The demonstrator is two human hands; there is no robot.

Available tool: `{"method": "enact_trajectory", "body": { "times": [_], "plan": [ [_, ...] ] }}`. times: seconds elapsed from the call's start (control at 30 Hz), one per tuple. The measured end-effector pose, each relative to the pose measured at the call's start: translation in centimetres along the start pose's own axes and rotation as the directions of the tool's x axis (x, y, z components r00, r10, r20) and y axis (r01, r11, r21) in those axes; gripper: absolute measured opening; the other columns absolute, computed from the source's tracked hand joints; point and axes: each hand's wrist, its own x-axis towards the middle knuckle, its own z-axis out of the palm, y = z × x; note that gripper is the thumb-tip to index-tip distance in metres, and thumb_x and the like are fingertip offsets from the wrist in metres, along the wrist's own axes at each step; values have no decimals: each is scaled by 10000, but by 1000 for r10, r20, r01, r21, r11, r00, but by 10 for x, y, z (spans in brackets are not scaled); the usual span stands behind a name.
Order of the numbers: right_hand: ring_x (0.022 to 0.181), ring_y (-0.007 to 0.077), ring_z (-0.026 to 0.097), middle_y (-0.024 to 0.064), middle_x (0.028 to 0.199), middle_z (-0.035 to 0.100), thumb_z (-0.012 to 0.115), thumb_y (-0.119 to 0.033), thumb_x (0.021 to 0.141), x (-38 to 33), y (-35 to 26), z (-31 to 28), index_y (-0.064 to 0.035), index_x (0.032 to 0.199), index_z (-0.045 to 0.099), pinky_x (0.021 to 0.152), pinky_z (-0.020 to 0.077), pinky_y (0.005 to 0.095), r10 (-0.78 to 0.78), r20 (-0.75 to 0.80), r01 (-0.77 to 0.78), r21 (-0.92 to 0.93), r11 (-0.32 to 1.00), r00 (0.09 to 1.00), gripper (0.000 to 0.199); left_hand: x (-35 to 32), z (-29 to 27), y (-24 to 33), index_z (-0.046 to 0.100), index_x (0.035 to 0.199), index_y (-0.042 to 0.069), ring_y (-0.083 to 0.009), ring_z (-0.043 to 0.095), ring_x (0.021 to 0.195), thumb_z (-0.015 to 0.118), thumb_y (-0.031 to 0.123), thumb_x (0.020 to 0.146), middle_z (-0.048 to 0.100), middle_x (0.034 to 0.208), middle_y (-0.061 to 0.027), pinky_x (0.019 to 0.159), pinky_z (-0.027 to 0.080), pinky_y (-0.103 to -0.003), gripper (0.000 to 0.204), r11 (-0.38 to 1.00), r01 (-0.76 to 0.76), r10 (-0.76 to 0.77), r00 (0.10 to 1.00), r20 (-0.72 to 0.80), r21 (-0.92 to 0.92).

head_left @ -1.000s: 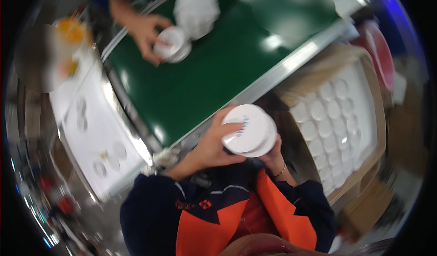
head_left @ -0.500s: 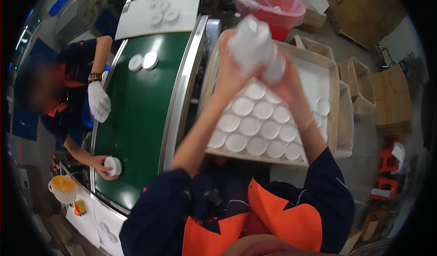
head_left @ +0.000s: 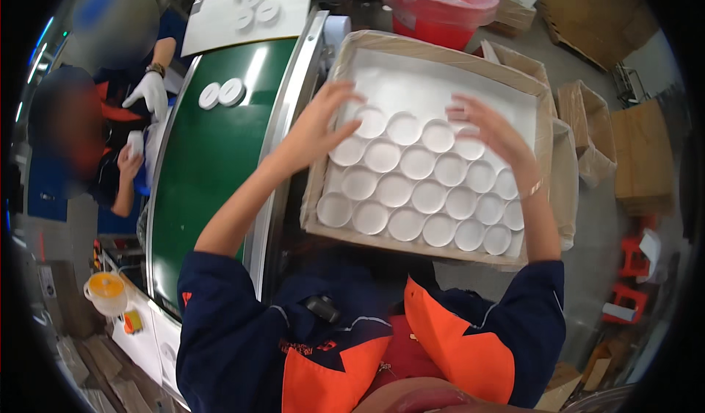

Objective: Organizing and packing white cosmetic jars from a conveyor belt into a cardboard box.

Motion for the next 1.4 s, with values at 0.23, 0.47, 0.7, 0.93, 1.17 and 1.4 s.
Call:
{"method": "enact_trajectory", "body": {
  "times": [0.23, 0.47, 0.7, 0.93, 1.17, 1.4],
  "plan": [
    [1108, 172, 555, 84, 1223, 587, 583, -189, 938, -46, 96, 85, -68, 1317, 506, 897, 480, 307, 43, -69, -62, -316, 947, 997, 405, -207, -45, 25, 615, 1092, 66, -324, 504, 1199, 640, 95, 851, 553, 1259, -118, 1005, 396, -417, 244, 912, 403, -382, 903, -195, 77],
    [850, 111, 571, 38, 973, 643, 582, -90, 898, -24, 123, 166, -38, 1089, 639, 680, 470, 248, -175, -132, 91, -484, 871, 976, 206, -341, -69, 34, 615, 1118, 83, -320, 501, 1196, 644, 134, 861, 571, 1244, -114, 1009, 378, -421, 264, 660, 681, -550, 726, -414, 318],
    [518, 219, 552, 72, 687, 635, 725, -50, 635, -47, -27, 309, -18, 750, 639, 455, 408, 322, -639, 639, 436, 474, 765, 427, 146, -500, -138, -3, 573, 1197, 58, -344, 493, 1205, 578, 186, 934, 558, 1262, -171, 1036, 360, -430, 293, 274, 900, -522, 435, -734, 339],
    [621, 148, 594, 23, 759, 620, 746, -149, 823, -27, -32, 373, -247, 1085, 574, 612, 508, 277, -833, 457, 650, 537, 537, 311, 328, -608, -104, -8, 457, 1354, 74, -377, 390, 1285, 515, 416, 962, 453, 1371, -176, 1057, 338, -454, 524, -285, 958, -396, -84, -914, 35],
    [604, 158, 587, 37, 772, 633, 743, -109, 805, 0, -19, 392, -259, 1118, 553, 616, 503, 286, -837, 453, 604, 587, 539, 307, 396, -614, -114, -10, 450, 1352, 45, -387, 369, 1297, 489, 387, 984, 409, 1393, -218, 1073, 317, -464, 504, -53, 992, -394, -125, -911, -114],
    [549, 155, 526, 38, 725, 596, 674, -84, 851, 12, -12, 407, -234, 1033, 557, 538, 452, 276, -811, 407, 602, 544, 584, 420, 264, -612, -116, -10, 467, 1330, 22, -370, 410, 1265, 491, 348, 991, 429, 1362, -226, 1059, 333, -450, 470, -50, 993, -393, -122, -911, -111]
  ]
}}
